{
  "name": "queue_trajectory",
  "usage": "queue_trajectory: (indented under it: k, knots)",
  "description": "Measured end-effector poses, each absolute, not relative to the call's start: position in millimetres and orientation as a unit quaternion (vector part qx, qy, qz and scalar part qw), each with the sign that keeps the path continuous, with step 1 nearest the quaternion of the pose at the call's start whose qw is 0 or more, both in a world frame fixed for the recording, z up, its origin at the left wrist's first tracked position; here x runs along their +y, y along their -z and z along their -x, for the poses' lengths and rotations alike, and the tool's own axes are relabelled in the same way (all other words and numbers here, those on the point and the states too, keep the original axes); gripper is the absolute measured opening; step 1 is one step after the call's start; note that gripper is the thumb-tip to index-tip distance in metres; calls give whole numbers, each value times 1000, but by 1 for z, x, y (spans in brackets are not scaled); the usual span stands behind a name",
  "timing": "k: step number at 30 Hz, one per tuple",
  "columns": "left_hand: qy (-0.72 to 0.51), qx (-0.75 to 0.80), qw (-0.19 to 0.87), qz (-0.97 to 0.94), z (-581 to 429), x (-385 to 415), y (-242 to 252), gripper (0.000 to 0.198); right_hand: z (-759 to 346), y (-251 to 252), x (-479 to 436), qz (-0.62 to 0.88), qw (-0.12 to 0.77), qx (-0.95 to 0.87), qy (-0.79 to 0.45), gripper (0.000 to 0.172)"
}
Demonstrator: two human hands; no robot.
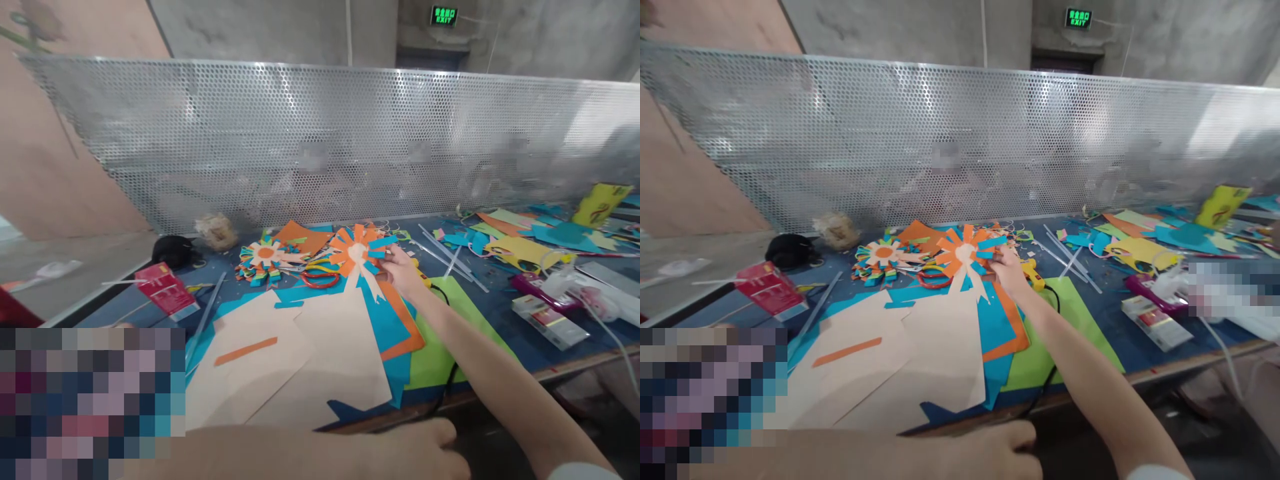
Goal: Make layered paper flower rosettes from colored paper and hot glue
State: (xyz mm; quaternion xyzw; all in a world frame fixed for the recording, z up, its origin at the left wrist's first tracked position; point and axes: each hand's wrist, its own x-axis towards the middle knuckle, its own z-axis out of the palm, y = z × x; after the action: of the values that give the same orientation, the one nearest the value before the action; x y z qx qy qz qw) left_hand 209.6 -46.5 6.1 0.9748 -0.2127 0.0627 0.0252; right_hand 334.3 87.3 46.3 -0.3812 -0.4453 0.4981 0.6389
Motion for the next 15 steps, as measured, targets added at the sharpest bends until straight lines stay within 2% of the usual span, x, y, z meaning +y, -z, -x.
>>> queue_trajectory:
  k: [3, 7, 10, 13, 15]
  knots:
    - [-81, -71, 18, -994, -183, -31, -47, 22, -332, -47, 86, 379, 636, -449, -500, 26]
    - [-69, 223, -22, -972, -152, -20, -51, 64, -332, -47, 87, 373, 638, -451, -501, 26]
    - [-69, 235, -65, -967, -140, -22, -26, 55, -332, -46, 88, 366, 639, -452, -504, 28]
    - [-136, 159, -107, -972, -138, -28, -9, 37, -333, -46, 88, 361, 638, -461, -499, 27]
    - [-179, 101, -111, -972, -140, -31, -11, 32, -333, -46, 88, 358, 637, -468, -497, 26]
